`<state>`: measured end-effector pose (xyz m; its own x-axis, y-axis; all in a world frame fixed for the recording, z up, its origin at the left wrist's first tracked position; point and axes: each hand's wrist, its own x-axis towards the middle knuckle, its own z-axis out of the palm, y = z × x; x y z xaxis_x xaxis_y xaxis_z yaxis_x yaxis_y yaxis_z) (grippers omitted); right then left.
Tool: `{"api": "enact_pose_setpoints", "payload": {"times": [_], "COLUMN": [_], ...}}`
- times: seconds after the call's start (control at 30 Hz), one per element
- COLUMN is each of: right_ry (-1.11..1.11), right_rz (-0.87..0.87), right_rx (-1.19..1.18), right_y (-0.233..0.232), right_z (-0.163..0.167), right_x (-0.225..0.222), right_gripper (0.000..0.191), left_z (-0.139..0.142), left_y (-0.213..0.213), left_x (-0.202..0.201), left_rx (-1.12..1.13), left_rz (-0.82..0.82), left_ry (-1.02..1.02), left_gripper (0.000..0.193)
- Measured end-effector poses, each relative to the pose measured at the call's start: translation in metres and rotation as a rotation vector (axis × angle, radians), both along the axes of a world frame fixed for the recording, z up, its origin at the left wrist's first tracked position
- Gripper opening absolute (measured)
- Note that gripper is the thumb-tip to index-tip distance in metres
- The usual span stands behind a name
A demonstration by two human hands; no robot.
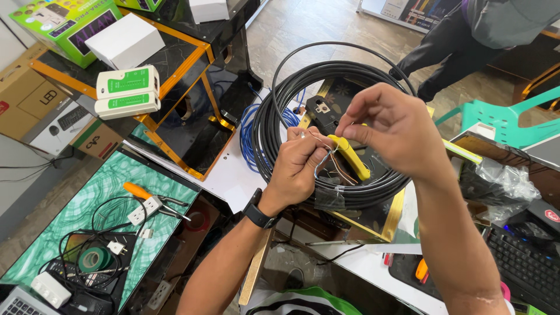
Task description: The person handles a coiled black network cable on a cluttered work desk, opens a green cable tester, and strips the end of the cable. They separate and straighten the colored inner wires, trim them, and use yellow-handled crimping pliers on the connector, then move to the computer desk and use the mouse and keyboard.
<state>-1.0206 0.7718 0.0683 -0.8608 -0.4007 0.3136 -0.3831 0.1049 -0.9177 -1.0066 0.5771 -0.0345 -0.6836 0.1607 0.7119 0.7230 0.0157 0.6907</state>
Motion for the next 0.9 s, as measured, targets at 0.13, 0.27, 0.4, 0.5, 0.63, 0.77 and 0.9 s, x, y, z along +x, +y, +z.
{"api": "enact_pose_setpoints", "payload": {"times": [0.13,0.27,0.4,0.5,0.63,0.77,0.9], "right_ry": [0.320,0.504,0.489,0.462,0.529,0.510,0.523], "right_rz": [-0.069,-0.152,-0.151,-0.149,-0.152,-0.221,-0.331], "right_rx": [0.120,0.326,0.337,0.339,0.262,0.180,0.154], "right_y": [-0.007,-0.014,-0.016,-0.014,-0.017,-0.024,-0.025], "right_z": [0.010,0.013,0.010,0.006,-0.005,-0.021,-0.032], "right_x": [0.027,0.039,0.042,0.044,0.044,0.046,0.046], "right_gripper": [0.017,0.019,0.021,0.020,0.017,0.018,0.023], "left_z": [0.002,0.004,0.006,0.008,0.007,0.005,0.003], "left_y": [0.001,0.002,0.003,0.004,0.006,0.004,0.005], "left_x": [0.000,0.002,0.003,0.003,0.007,0.008,0.006], "left_rx": [-0.013,0.056,0.052,0.009,0.008,0.055,0.071], "left_rz": [0.012,0.011,0.010,0.006,0.036,0.080,0.098], "left_ry": [-0.045,-0.048,-0.017,-0.024,-0.045,0.007,-0.006], "left_gripper": [0.015,0.013,0.012,0.012,0.012,0.012,0.011]}}
